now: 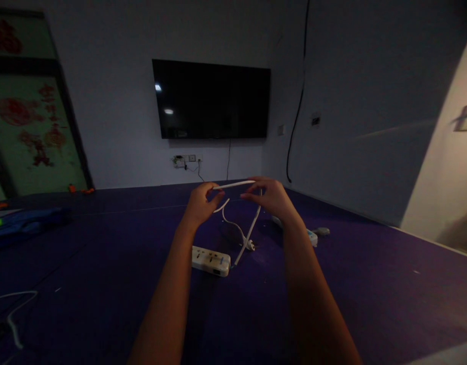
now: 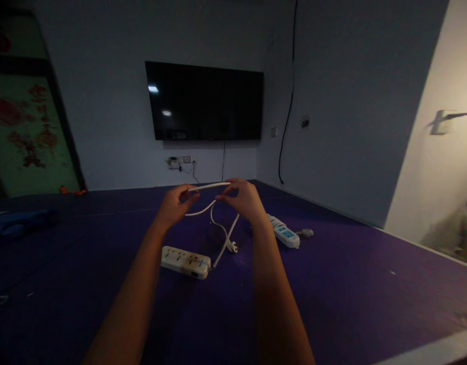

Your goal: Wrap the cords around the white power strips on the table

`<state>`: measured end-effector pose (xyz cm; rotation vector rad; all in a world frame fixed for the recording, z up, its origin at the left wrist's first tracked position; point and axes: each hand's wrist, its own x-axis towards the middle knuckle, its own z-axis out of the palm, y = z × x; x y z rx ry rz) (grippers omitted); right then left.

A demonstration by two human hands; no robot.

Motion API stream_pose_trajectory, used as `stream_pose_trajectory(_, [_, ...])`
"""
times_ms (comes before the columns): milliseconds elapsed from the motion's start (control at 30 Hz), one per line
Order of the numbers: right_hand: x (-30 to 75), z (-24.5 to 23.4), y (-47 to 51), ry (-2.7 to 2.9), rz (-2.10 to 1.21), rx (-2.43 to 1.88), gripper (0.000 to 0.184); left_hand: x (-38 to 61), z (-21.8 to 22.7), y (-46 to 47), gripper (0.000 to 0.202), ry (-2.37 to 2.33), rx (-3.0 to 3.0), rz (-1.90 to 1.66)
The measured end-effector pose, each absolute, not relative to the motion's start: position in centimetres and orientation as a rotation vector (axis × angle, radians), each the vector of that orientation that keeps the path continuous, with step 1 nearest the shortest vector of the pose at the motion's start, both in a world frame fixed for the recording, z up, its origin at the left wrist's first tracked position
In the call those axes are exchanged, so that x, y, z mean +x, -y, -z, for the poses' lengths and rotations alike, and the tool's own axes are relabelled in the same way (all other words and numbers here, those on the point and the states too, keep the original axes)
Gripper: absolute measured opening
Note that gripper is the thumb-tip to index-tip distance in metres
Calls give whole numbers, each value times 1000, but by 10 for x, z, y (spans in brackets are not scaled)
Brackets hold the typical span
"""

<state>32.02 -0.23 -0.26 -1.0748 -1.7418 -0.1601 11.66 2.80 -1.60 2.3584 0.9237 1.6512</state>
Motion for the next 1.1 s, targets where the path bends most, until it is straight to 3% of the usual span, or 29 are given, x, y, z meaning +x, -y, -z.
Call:
stream_pose_trajectory(167, [300,-8,19,1806,161,-915,16,122,17,-25,17,-916,2416,-1582])
stream_pose_trajectory(367, [293,-5,16,1812,209,-1162,18,127,21,-27,25,-880,2411,-1424])
stream_pose_trajectory(533, [299,2,5,1660,306,-1429,25,126,27,-29,74,-848,2329,-1335])
stream_pose_trajectory(600, [303,6,0,1578,311,-1537,27,123,28,-27,83,-917,2355,-1259])
stream_pose_trajectory(700, [310,11,-8,1471,266,-1682,27,118,28,-25,88,-1146,2365,-951])
stream_pose_trajectory(900, [318,23,-19,1395,139,-1757,27,124,43,-38,81,-1388,2372,65])
stream_pose_trajectory(1000, [319,26,-23,1392,112,-1765,28,136,58,-44,80,-1426,2325,263])
stream_pose_trajectory(1100, [319,28,-25,1389,94,-1780,28,147,73,-45,65,-1436,2299,382])
